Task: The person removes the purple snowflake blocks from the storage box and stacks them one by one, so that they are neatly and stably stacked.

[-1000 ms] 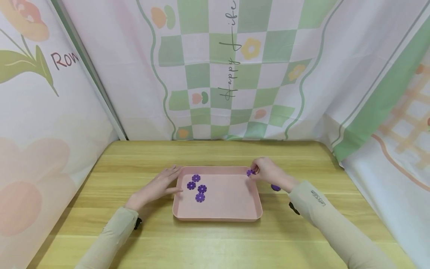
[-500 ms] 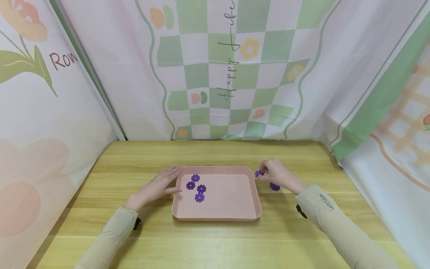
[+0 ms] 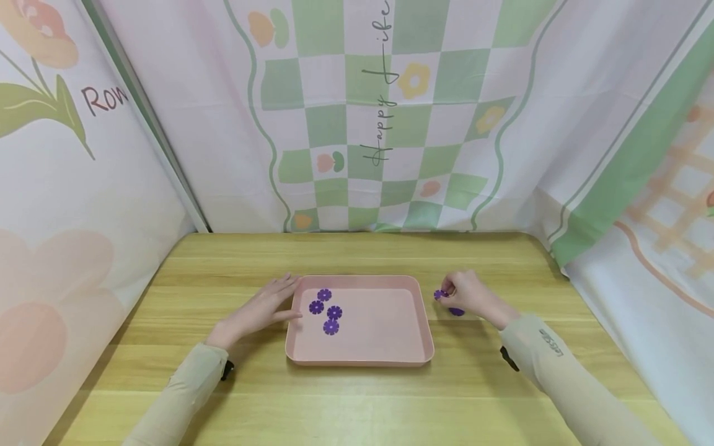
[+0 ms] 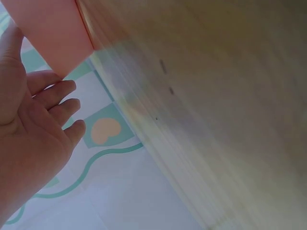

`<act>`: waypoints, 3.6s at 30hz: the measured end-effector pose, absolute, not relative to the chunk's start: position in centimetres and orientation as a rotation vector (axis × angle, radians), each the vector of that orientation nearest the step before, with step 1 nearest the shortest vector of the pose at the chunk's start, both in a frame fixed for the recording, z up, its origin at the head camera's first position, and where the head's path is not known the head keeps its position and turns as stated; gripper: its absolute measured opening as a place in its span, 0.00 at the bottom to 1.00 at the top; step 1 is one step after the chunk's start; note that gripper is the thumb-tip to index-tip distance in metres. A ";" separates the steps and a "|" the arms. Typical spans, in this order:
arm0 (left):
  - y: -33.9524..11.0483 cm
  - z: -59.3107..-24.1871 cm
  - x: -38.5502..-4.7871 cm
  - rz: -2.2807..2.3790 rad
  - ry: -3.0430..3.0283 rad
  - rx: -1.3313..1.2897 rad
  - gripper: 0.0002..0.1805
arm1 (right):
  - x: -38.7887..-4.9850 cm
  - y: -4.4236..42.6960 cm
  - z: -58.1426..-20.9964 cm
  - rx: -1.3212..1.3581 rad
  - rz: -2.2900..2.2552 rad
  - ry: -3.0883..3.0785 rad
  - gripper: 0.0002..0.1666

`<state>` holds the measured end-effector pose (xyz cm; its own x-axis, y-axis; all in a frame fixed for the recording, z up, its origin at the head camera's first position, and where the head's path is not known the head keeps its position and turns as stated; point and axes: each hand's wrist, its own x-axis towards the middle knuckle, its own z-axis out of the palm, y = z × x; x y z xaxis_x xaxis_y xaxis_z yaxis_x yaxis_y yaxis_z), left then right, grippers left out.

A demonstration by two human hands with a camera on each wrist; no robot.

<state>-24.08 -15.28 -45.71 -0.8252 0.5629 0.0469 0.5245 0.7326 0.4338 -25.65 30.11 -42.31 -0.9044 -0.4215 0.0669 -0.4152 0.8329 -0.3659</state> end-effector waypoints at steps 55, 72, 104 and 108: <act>-15.4 -45.7 -23.9 0.683 2.844 0.893 0.45 | -24.3 31.9 -43.0 -0.627 -0.593 3.011 0.13; -15.5 -45.9 -24.1 0.652 2.860 0.895 0.46 | -24.4 29.0 -40.9 -0.688 -0.638 3.002 0.15; -15.4 -46.2 -24.4 0.634 2.867 0.881 0.47 | -24.8 22.0 -40.7 -1.043 -0.684 2.840 0.12; -15.3 -46.0 -24.4 0.643 2.859 0.876 0.46 | -24.8 21.3 -40.7 -1.090 -0.695 2.822 0.11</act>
